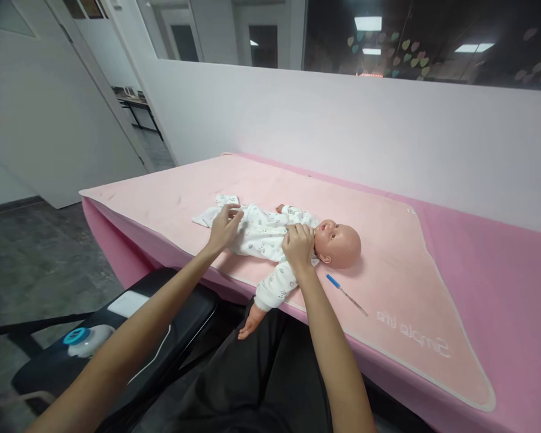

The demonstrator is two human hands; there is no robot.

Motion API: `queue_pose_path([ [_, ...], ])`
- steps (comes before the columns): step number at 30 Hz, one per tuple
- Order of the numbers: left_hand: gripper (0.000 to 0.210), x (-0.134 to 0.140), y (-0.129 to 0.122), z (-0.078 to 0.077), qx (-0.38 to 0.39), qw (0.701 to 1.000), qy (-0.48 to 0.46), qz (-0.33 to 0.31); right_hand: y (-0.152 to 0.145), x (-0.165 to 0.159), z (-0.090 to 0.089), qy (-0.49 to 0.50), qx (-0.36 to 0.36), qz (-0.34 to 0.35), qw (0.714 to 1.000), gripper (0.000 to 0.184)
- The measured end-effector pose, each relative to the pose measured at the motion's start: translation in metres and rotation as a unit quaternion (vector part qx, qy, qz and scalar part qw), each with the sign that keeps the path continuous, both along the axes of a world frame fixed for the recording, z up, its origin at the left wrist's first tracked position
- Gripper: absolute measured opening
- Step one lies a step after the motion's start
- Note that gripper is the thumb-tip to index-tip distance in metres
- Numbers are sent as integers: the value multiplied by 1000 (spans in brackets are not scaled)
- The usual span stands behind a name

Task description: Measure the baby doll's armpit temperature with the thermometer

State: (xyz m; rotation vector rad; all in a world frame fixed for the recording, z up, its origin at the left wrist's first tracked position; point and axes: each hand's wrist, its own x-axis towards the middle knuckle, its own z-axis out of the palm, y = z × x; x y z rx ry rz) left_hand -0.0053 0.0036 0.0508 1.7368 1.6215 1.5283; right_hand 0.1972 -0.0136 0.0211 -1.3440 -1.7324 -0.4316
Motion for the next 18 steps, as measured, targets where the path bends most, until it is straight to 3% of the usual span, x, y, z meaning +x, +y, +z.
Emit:
queue_pose_path([
  [4, 30, 17, 48, 18, -111, 993, -26, -36, 1, 0, -1, -1, -2, 4, 1000, 24],
  [7, 31, 30, 86, 25, -200, 972, -48, -114, 1, 0, -2, -3, -3, 5, 1000, 24],
  [9, 37, 34, 103, 23, -180, 973, -51, -134, 2, 0, -2, -5, 0, 2, 1000, 24],
  [12, 27, 32, 116, 13, -136, 987, -2, -83, 2, -2, -3, -13, 0, -4, 1000, 23],
  [15, 15, 24, 118, 1, -143, 984, 74, -74, 2, -3, -4, -22, -5, -7, 1000, 23],
  [18, 16, 17, 113, -7, -130, 985, 91, -68, 2, -3, -3, -33, -4, -8, 999, 22],
])
